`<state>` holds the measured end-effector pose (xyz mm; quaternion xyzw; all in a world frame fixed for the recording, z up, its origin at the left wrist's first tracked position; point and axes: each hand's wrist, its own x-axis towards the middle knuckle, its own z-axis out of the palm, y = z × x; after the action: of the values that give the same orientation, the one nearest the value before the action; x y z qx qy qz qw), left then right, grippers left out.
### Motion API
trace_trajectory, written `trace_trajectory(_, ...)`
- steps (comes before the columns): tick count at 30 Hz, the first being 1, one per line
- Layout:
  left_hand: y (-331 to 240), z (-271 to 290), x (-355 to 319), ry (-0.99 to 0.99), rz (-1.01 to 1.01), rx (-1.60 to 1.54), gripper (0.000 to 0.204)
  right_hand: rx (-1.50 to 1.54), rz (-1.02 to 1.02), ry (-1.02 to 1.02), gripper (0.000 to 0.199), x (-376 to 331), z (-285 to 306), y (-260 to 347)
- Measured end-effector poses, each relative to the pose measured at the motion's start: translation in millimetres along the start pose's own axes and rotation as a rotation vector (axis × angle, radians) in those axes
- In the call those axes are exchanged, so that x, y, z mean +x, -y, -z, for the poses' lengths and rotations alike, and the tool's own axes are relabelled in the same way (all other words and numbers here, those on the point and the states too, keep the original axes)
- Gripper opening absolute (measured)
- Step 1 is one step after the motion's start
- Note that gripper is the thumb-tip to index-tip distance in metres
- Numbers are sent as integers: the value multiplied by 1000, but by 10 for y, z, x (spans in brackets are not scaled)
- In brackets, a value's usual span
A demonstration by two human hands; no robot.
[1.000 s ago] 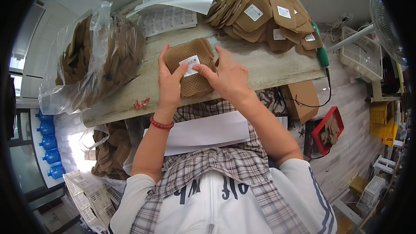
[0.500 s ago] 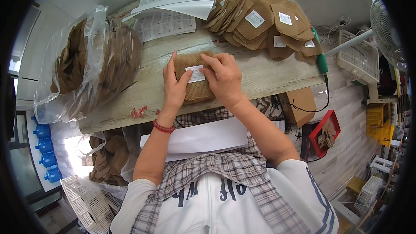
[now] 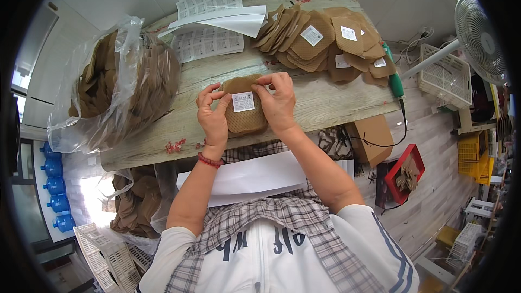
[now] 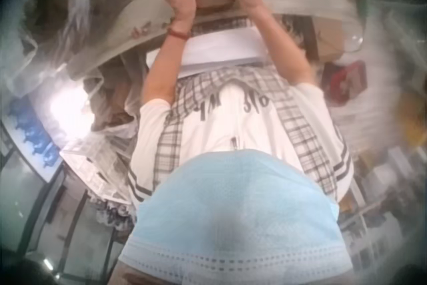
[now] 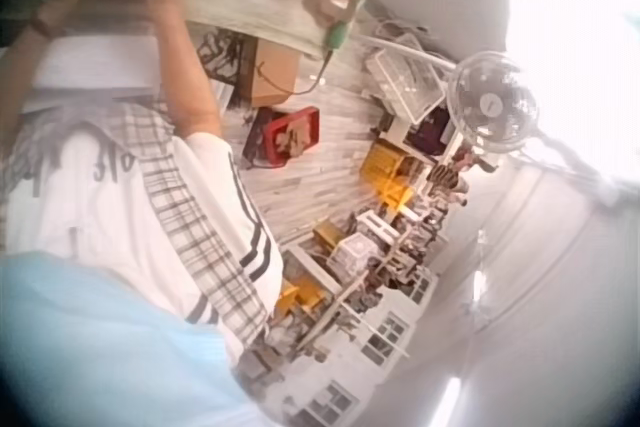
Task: The person repeatedly peels small printed labels from a sheet and sticks them onto small brown paper pouches. They handle each pouch one at a time, place the labeled pouches into a stack, and continue the process throughout the clip.
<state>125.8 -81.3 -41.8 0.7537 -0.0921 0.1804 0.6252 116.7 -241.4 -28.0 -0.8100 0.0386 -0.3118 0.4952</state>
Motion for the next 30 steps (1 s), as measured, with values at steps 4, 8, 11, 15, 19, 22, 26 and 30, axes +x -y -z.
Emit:
trace_trajectory(4, 4, 23, -32, 40, -19, 37, 20, 505, -148, 59, 10, -19, 126, 73)
trace_trajectory(8, -131, 38, -43, 153, -181, 371, 23, 568, -160, -42, 13, 188, 454, 125)
trace_trajectory(11, -199, 83, -90, 189, -237, 445, 25, 320, -12, -168, 17, 732, 809, 123)
trace_trajectory(15, -338, 158, -82, 160, -212, 419, 21, -99, 88, -195, 20, 1614, 1402, -416)
trace_trajectory(19, -359, 560, -211, 308, -109, 391, 13, -860, 484, -363, 25, 1863, 1733, -786)
trace_trajectory(22, -397, 1012, -617, 472, -2, 435, 14, -527, 371, -35, 26, 1052, 1351, -32)
trace_trajectory(26, -451, 1239, -979, 606, -119, 535, 18, -243, 137, 717, 29, -478, 1103, 285)
trace_trajectory(30, -443, 1390, -1099, 667, -64, 556, 27, -327, 245, 821, 34, -1007, 848, 402)
